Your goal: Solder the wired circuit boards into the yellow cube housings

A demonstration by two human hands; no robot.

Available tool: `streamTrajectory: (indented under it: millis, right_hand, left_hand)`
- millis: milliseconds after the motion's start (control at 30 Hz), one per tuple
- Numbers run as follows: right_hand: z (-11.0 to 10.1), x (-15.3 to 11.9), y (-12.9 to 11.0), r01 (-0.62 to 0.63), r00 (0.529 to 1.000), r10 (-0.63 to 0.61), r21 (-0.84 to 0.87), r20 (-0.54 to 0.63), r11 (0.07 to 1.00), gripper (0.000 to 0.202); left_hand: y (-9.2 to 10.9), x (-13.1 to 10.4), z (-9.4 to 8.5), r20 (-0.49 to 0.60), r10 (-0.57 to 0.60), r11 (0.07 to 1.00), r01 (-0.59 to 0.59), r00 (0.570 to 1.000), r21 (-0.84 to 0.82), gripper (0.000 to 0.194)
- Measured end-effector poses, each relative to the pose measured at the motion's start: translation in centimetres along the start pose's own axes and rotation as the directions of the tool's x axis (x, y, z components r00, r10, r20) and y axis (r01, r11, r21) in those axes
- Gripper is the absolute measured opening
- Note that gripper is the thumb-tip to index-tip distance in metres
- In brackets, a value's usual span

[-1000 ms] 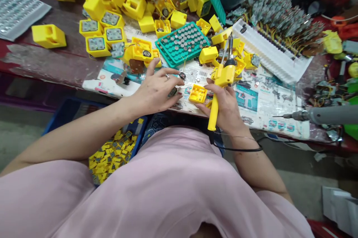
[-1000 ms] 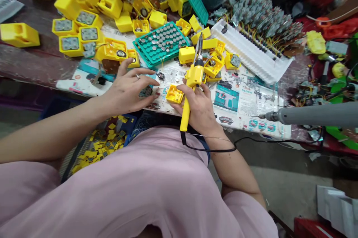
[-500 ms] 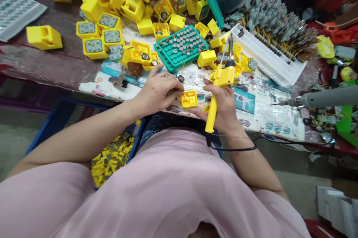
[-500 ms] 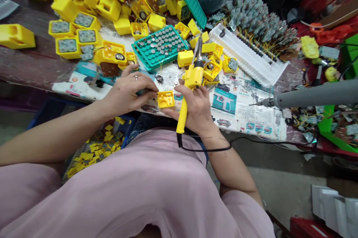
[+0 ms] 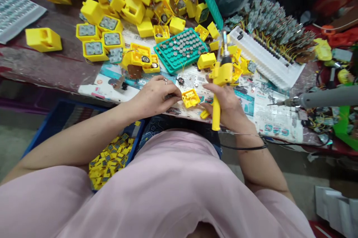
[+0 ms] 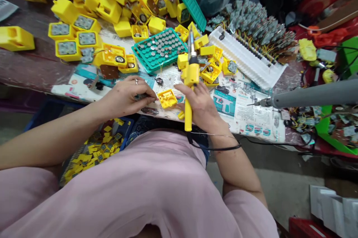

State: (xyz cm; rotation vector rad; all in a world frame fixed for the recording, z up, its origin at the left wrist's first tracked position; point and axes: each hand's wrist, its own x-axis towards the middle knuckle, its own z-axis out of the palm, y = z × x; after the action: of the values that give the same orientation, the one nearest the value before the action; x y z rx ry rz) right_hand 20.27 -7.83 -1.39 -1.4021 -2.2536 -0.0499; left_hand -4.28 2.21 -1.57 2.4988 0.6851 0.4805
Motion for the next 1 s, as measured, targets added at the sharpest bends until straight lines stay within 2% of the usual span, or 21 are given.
streamTrajectory:
  millis: [67,133,200,267,333,400,467,533,667,800,900,1000]
  right_hand:
    - [0.1,-0.2,-0.6,-0.050,0.995,0.047,-0.031,-0.088,0.998,0.040]
    - [1.1,-0.1,-1.9,-0.081,0.986,0.072,-0.053,-0.153,0.995,0.044]
    - [2.4,0.2,-3.2,-0.127,0.984,0.114,-0.083,-0.140,0.988,0.050]
    - [3.4,0.6,-3.8,-0.173,0.983,0.166,-0.104,-0.076,0.979,0.047]
    - [3.4,0.8,-3.5,-0.160,0.987,0.160,-0.052,-0.005,0.986,0.041]
    - [2.7,0.7,-2.6,-0.084,0.996,0.082,0.063,0.040,0.994,0.038]
    - [1.8,0.4,-1.7,-0.014,0.999,0.007,0.145,0.052,0.989,0.040]
    - [1.3,-0.1,-1.2,-0.014,0.999,0.006,0.161,0.047,0.987,0.044]
    - [1.6,-0.8,-1.3,-0.084,0.996,0.079,0.190,0.034,0.978,0.046]
    - [2.2,-1.0,-1.5,-0.143,0.989,0.132,0.220,0.063,0.965,0.047]
    - [2.3,-1.0,-1.4,-0.157,0.987,0.143,0.212,0.078,0.965,0.046]
    - [2.2,-1.1,-1.3,-0.131,0.991,0.123,0.200,0.052,0.971,0.045]
  left_hand:
    - [0.0,0.2,0.2,-0.012,-0.004,1.000,0.004,1.000,0.011,0.021]
    - [0.0,0.5,0.4,-0.023,0.000,1.000,0.001,1.000,0.028,0.021]
    - [0.0,0.7,0.6,-0.029,0.013,0.999,-0.012,1.000,0.043,0.021]
    - [-0.2,0.8,0.6,-0.034,0.035,0.998,-0.033,0.999,0.052,0.020]
    - [-0.3,0.6,0.5,-0.045,0.090,0.995,-0.088,0.995,0.050,0.019]
    - [-0.5,0.2,0.6,-0.064,0.196,0.980,-0.192,0.979,0.059,0.019]
    - [-0.6,-0.2,0.9,-0.076,0.335,0.938,-0.326,0.939,0.116,0.017]
    - [-0.6,-0.4,1.4,-0.055,0.427,0.892,-0.410,0.903,0.190,0.017]
    - [-0.6,-0.3,1.8,0.040,0.455,0.859,-0.451,0.889,0.243,0.019]
    - [-0.8,0.1,1.3,0.080,0.518,0.825,-0.522,0.851,0.216,0.020]
    - [-0.8,0.3,1.1,0.114,0.505,0.835,-0.518,0.855,0.186,0.020]
    - [-0.8,0.5,1.3,0.087,0.491,0.850,-0.498,0.867,0.172,0.019]
